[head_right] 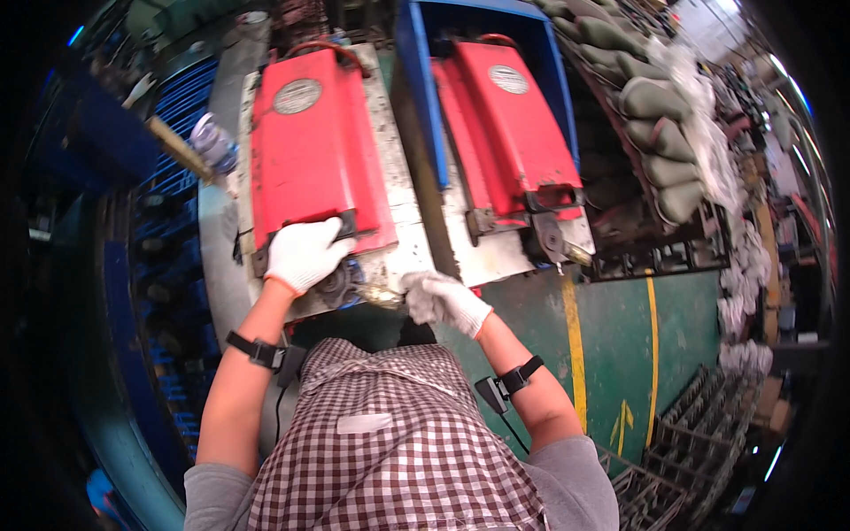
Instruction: Operating a shoe lasting or heat-setting machine to process shoes by loading them onto molds and removing them after pressing.
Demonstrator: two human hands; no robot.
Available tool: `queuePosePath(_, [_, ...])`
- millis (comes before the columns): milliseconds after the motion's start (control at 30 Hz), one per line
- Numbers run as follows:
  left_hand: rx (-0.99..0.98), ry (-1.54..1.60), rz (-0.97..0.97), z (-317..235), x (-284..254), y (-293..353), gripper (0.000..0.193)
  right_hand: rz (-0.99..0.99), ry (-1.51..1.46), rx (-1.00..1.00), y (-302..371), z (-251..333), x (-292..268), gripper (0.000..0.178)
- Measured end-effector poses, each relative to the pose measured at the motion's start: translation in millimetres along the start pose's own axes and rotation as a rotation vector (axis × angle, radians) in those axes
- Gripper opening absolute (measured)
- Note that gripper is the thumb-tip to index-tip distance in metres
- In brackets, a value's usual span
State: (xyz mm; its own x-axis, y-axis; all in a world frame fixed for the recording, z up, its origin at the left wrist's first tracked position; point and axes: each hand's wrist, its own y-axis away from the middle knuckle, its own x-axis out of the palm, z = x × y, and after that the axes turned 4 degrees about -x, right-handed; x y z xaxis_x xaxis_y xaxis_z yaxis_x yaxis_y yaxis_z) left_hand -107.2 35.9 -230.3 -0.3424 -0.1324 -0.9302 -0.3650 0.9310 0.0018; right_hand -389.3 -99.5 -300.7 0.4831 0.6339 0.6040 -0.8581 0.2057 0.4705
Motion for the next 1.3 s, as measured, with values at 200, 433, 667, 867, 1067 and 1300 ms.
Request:
queuePosePath(200, [-0.237,0.534,-0.298,-14.6,4.6,-0.4,0.022,-0.711,0.967,-0.701,54.7,85.9,-73.3,0.016])
queuePosePath(433, [0.079,0.7,-0.348,-107.7,13.7,-38.9,0.025,-1.365,1.722,-0.199,120.1,110.2,-191.4,0.044])
queuePosePath(667, [0.391,0.429,-0.157,-167.6,66.9,-85.0,0.041,-1.304,1.3,0.053,110.0,33.9,-80.7,0.061])
queuePosePath(867, [0.665,0.292,-0.213,-190.3,76.7,-113.8,0.052,-1.313,1.522,-0.407,114.7,55.7,-58.7,0.04])
queuePosePath(1067, [0.761,0.448,-0.512,-218.8,19.7,-151.2,0.045,-0.895,1.811,-0.724,41.8,120.0,-84.8,0.034])
queuePosePath(1300, [0.689,0.599,-0.737,-248.6,-75.6,-206.8,0.034,-1.236,1.857,-0.645,-72.7,193.5,-155.1,0.074])
